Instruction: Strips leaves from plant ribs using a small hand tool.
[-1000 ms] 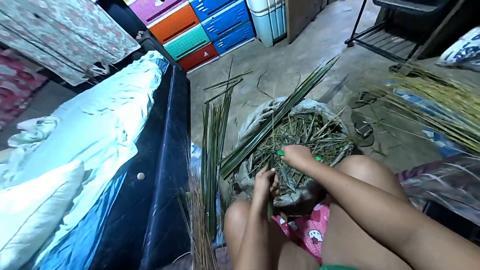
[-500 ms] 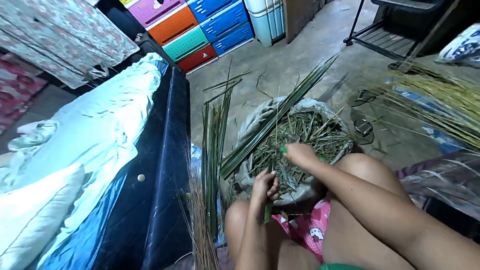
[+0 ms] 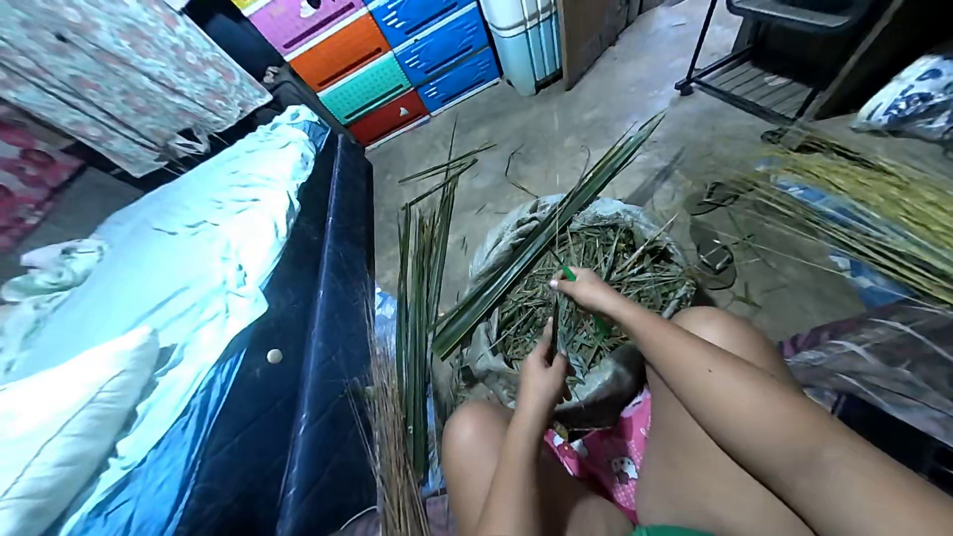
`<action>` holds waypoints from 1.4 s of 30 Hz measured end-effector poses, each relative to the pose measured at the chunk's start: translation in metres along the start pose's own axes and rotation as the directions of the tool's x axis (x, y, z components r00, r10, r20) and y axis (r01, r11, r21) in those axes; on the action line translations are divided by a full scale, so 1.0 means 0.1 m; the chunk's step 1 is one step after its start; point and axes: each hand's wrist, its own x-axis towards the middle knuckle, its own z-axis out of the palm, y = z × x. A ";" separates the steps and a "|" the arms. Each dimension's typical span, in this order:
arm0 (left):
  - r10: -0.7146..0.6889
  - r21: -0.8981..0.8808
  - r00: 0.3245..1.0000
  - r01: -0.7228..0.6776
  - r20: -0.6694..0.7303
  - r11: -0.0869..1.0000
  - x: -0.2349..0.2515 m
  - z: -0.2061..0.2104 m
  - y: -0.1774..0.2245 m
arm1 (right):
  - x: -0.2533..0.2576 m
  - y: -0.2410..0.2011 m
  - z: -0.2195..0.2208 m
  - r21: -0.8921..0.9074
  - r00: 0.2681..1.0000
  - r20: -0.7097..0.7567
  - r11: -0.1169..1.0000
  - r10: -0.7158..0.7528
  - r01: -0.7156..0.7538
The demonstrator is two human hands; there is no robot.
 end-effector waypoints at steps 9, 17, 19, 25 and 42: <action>0.037 0.211 0.987 -0.003 -0.157 0.977 0.09 -0.05 -0.08 | -0.39 -0.07 0.22 -0.605 0.996 0.089 0.795 0.030 0.030; -0.002 0.260 0.979 0.056 -0.206 0.964 0.10 -0.06 -0.04 | -0.52 -0.14 0.47 -0.802 0.997 0.073 0.595 0.020 0.047; 0.000 0.279 0.982 0.053 -0.189 0.959 0.11 -0.03 -0.04 | -0.33 -0.14 0.37 -0.788 0.999 -0.042 0.614 0.027 -0.050; -0.019 0.228 0.984 0.060 -0.177 0.972 0.14 -0.05 -0.10 | -0.30 -0.10 0.36 -0.732 0.997 0.010 0.679 0.078 -0.046; -0.032 0.166 0.986 0.060 -0.165 0.984 0.14 -0.06 -0.07 | -0.40 -0.04 0.43 -0.709 0.992 0.103 0.705 0.076 0.020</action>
